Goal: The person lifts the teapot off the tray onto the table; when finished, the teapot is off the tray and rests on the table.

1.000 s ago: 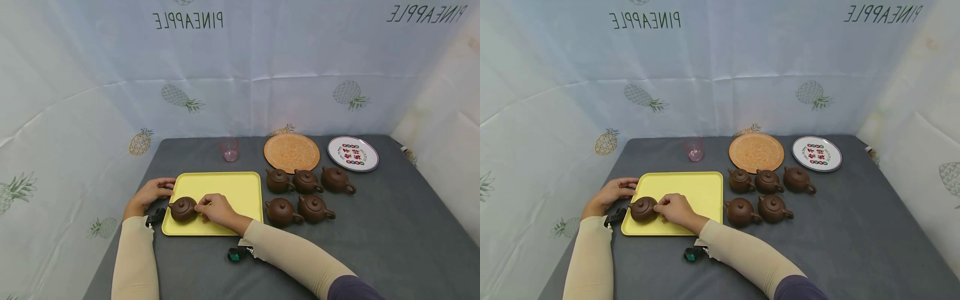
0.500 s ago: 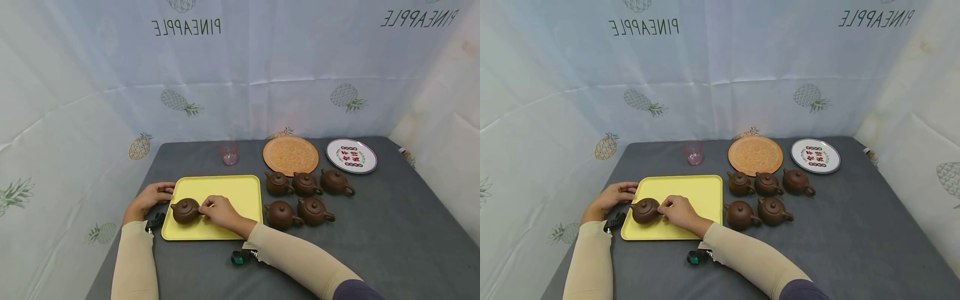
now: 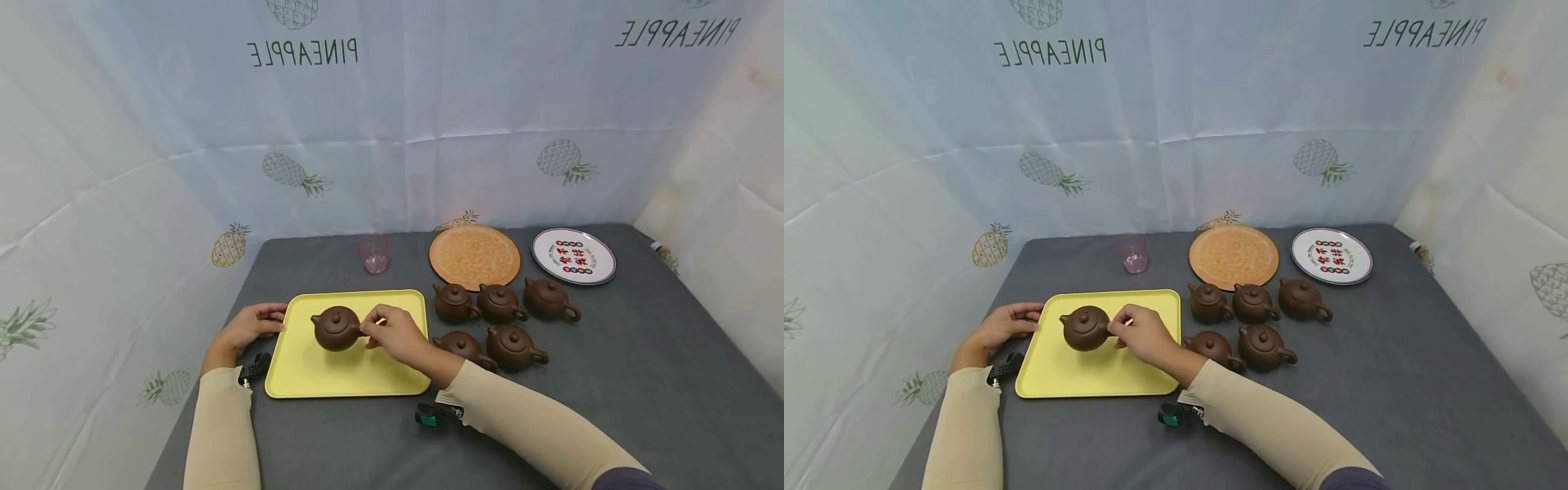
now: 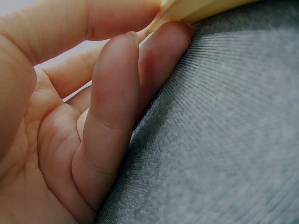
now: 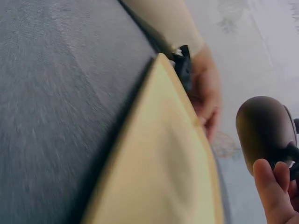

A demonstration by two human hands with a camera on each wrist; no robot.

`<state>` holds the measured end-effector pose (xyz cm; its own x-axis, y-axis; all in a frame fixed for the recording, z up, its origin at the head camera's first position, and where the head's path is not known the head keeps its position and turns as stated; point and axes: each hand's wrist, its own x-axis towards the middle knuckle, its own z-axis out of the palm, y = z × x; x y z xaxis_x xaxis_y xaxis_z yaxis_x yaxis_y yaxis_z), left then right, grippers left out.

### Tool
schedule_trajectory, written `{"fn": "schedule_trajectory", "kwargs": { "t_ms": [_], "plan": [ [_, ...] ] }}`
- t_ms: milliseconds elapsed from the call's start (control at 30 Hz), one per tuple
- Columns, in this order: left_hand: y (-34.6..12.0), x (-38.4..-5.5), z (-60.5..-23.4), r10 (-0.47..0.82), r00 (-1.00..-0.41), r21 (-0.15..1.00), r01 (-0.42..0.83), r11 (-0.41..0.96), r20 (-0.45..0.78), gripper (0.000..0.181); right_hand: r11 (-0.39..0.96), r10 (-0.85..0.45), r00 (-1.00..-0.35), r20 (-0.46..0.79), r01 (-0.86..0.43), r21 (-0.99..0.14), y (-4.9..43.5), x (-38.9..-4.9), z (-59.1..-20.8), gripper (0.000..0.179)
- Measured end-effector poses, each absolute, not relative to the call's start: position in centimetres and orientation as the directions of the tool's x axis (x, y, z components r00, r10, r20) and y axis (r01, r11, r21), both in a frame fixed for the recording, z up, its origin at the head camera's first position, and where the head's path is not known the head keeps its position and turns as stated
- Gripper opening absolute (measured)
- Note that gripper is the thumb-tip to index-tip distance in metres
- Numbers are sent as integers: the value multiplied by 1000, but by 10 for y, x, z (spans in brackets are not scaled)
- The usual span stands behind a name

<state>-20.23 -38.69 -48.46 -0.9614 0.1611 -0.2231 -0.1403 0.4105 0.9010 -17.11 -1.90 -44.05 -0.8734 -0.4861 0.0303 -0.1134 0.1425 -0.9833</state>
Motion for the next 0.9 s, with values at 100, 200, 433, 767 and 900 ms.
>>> {"fn": "schedule_trajectory", "kwargs": {
  "t_ms": [100, 200, 433, 767, 900],
  "plan": [
    [-386, -203, -485, 168, -961, 903, -133, 408, -218, 65, 149, -480, -876, 55, -144, -978, -2, -172, -432, 14],
    [-385, -203, -485, 175, -961, 906, -129, 404, -215, 65, 146, -471, -879, 74, -160, -976, 16, -172, -425, 15],
    [-389, -198, -486, 175, -964, 899, -108, 425, -199, 64, 125, -456, -886, 87, -160, -979, 51, -172, -412, 13],
    [-385, -196, -488, 160, -968, 892, -108, 439, -195, 63, 122, -417, -899, 135, -202, -972, 109, -172, -399, 21],
    [-386, -197, -488, 159, -969, 889, -100, 447, -189, 63, 143, -354, -930, 102, -161, -977, 138, -169, -399, 21]
  ]
}}
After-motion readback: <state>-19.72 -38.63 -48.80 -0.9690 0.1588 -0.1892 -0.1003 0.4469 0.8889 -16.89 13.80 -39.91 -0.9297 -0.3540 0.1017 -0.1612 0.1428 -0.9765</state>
